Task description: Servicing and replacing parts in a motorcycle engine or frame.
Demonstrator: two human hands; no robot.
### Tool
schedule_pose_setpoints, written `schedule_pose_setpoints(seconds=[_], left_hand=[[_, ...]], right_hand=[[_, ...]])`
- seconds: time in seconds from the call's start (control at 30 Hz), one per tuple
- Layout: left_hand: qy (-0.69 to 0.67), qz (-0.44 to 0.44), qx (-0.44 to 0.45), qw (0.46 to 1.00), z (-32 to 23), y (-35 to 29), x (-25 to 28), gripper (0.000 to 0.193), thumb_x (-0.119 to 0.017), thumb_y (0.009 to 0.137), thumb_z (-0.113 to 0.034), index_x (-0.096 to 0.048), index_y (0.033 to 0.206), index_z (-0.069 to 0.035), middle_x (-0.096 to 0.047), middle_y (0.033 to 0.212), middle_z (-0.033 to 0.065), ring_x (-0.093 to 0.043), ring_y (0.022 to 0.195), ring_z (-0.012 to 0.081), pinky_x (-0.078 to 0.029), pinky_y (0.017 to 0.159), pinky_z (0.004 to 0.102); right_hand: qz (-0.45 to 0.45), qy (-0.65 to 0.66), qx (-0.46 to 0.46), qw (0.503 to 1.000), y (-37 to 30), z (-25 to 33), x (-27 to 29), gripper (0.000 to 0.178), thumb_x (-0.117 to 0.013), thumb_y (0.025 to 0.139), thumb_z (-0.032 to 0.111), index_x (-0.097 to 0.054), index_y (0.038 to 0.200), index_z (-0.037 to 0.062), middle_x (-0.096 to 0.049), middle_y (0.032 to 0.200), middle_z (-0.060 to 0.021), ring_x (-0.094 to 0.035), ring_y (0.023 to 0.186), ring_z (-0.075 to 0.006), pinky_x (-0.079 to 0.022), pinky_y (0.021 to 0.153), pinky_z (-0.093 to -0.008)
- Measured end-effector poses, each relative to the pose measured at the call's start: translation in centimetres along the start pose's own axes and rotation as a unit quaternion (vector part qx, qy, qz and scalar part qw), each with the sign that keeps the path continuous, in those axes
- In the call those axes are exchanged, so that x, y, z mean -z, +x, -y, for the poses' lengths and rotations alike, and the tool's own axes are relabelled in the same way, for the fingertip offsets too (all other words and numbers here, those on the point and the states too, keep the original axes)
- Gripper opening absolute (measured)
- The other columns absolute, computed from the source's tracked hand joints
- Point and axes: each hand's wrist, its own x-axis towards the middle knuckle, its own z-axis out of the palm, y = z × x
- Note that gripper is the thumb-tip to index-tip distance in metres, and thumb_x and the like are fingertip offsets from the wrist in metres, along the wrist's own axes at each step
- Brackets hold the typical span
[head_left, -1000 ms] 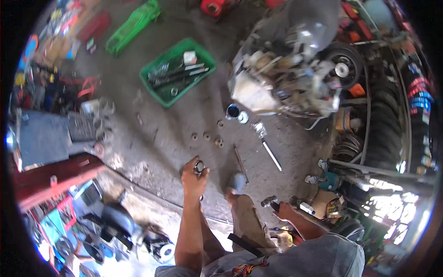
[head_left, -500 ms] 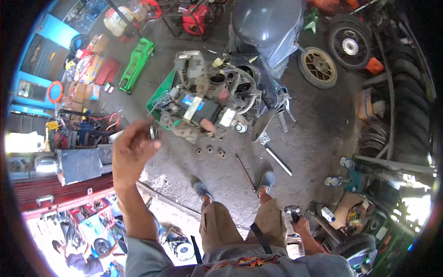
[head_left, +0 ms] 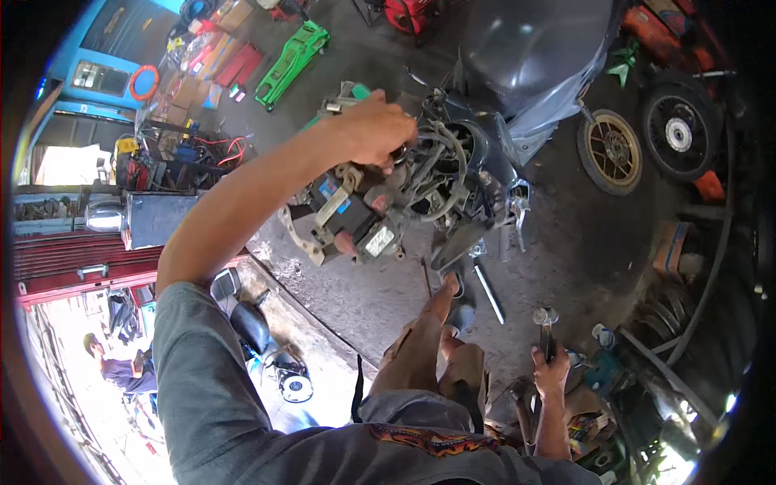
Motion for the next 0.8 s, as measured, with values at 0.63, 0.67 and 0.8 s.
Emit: schedule_pose_setpoints(seconds=[0.63,0.67,0.8], left_hand=[[-0.046,-0.032,-0.01,0.998,3.3,1.1,-3.3,0.008,-0.07,0.073,-0.012,-0.069,0.08,-0.008,-0.067,0.087,0.0052,-0.061,0.096,0.0273,-0.043,0.094,0.046],[-0.022,-0.045,-0.005,0.999,3.1,1.0,-3.1,0.006,-0.07,0.074,-0.012,-0.069,0.078,-0.009,-0.067,0.087,0.0027,-0.059,0.097,0.024,-0.038,0.098,0.0484],[-0.054,-0.053,0.005,0.997,3.7,1.1,-4.2,0.004,-0.07,0.076,-0.012,-0.071,0.08,-0.013,-0.067,0.086,-0.0015,-0.056,0.098,0.02,-0.029,0.103,0.0523]], right_hand=[[0.361,0.166,0.216,0.892,12.0,27.5,1.7,0.018,-0.064,0.093,0.014,-0.059,0.101,-0.0015,-0.058,0.06,-0.004,-0.056,0.05,-0.0094,-0.043,0.046,-0.0267],[0.372,0.157,0.218,0.889,12.9,28.3,1.0,0.018,-0.064,0.093,0.014,-0.059,0.101,-0.0015,-0.058,0.06,-0.004,-0.056,0.05,-0.0094,-0.043,0.046,-0.0267],[0.36,0.094,0.343,0.863,14.6,31.8,-1.1,0.024,-0.063,0.093,0.014,-0.058,0.109,-0.0042,-0.065,0.072,-0.0161,-0.067,0.059,-0.0266,-0.051,0.055,-0.0374]])
